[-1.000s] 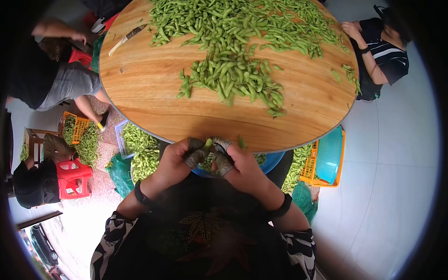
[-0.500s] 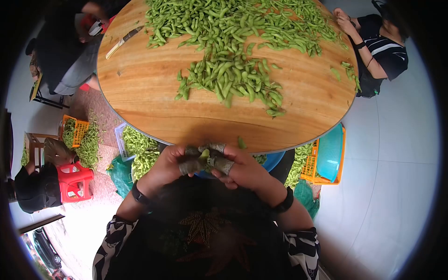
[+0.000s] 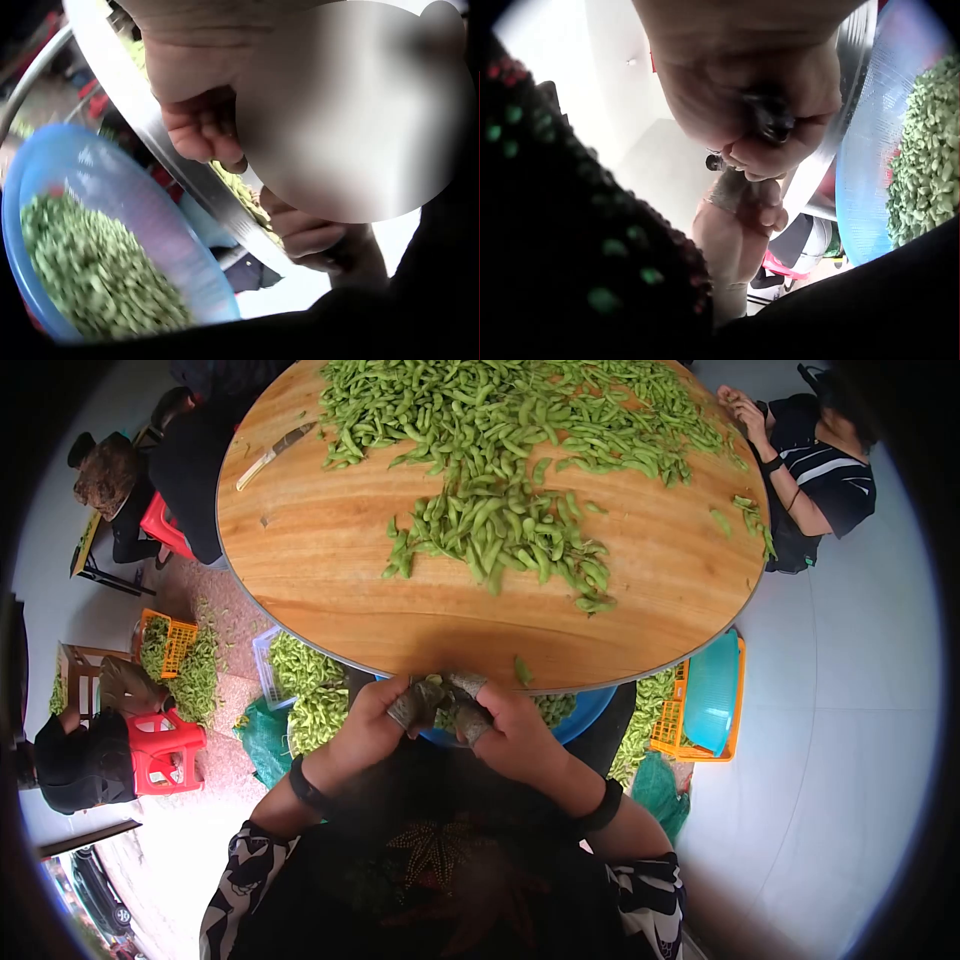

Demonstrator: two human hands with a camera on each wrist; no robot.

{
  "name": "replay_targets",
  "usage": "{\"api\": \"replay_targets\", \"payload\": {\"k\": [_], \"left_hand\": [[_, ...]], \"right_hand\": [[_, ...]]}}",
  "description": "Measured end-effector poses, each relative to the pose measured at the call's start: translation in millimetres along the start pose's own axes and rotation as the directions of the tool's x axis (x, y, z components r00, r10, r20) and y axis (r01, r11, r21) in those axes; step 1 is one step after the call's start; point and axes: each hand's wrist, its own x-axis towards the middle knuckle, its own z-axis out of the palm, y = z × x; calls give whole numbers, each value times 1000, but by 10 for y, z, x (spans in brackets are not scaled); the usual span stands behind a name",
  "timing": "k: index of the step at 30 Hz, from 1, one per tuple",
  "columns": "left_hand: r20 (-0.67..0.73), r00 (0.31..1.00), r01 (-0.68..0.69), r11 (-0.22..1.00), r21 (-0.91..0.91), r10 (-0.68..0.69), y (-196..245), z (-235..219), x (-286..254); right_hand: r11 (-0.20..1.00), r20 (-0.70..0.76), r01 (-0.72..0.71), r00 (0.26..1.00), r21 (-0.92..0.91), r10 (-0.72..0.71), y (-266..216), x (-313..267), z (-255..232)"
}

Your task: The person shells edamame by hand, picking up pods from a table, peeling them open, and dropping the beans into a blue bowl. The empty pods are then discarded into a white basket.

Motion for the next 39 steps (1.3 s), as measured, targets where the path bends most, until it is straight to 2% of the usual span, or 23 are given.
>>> {"api": "replay_targets", "payload": {"k": [1,2,3,4,5,6,8,9,11,12,14,15,17,20,24,26,27,29,30,32,33,37,39], "left_hand": [[158,953,293,922,-253,-260,35,-53,7],[366,819,570,701,-428,-442,66,-87,9],[369,816,574,700,-425,-444,86,-89,8],[383,821,546,776,-316,-422,103,-80,5],[402,824,506,838,-203,-400,109,-61,-4],[411,819,510,836,-200,-401,103,-32,-15],[379,904,216,976,-6,-198,89,27,-34],[391,900,214,977,-6,-194,105,30,-35],[463,830,307,948,84,-310,174,-5,-22],[473,827,301,950,85,-305,223,-36,-14],[521,746,425,899,108,-415,307,-81,-16],[529,742,422,900,109,-412,310,-62,-32],[450,857,195,966,169,-252,321,-27,-78],[449,863,132,962,239,-230,304,51,-104],[450,854,144,950,278,-261,219,-7,-101],[372,855,338,932,130,-361,192,-101,-123],[370,856,338,932,128,-361,187,-136,-127],[330,802,559,820,-120,-498,199,-191,-155],[327,799,564,817,-120,-504,207,-186,-166],[354,812,554,804,-216,-465,231,-137,-155],[351,813,553,805,-217,-464,242,-109,-145],[308,857,497,823,-275,-414,248,-60,-122],[285,873,473,831,-293,-396,249,-58,-113]], "right_hand": [[997,8,-64,998,44,64,15,-28,-1],[988,19,-127,992,88,126,28,-50,-5],[987,17,-128,992,92,127,48,-65,-19],[995,-84,30,996,-92,-38,79,-79,-37],[944,-152,165,965,-286,-215,103,-96,-42],[946,-161,159,964,-283,-210,97,-83,-42],[712,-123,326,857,-622,-500,61,-37,-36],[715,-136,316,857,-623,-498,73,-58,-20],[678,-57,281,901,-679,-430,105,-96,9],[679,-68,272,900,-682,-430,109,-110,26],[674,-14,277,919,-685,-393,122,-146,80],[675,-24,269,920,-687,-391,134,-165,130],[708,-46,180,957,-682,-287,163,-194,225],[691,-89,121,962,-713,-260,203,-213,246],[676,-107,119,953,-727,-282,210,-247,143],[631,-160,141,904,-762,-396,194,-279,42],[630,-157,142,905,-764,-395,160,-303,1],[616,-157,195,869,-763,-469,84,-350,-36],[619,-154,197,871,-760,-467,80,-316,-45],[582,-368,-4,779,-813,-508,51,-179,-124],[583,-423,-117,801,-804,-422,0,-128,-150],[547,-366,-132,864,-827,-345,144,-100,-303],[651,-315,7,871,-759,-376,200,-113,-323]]}}
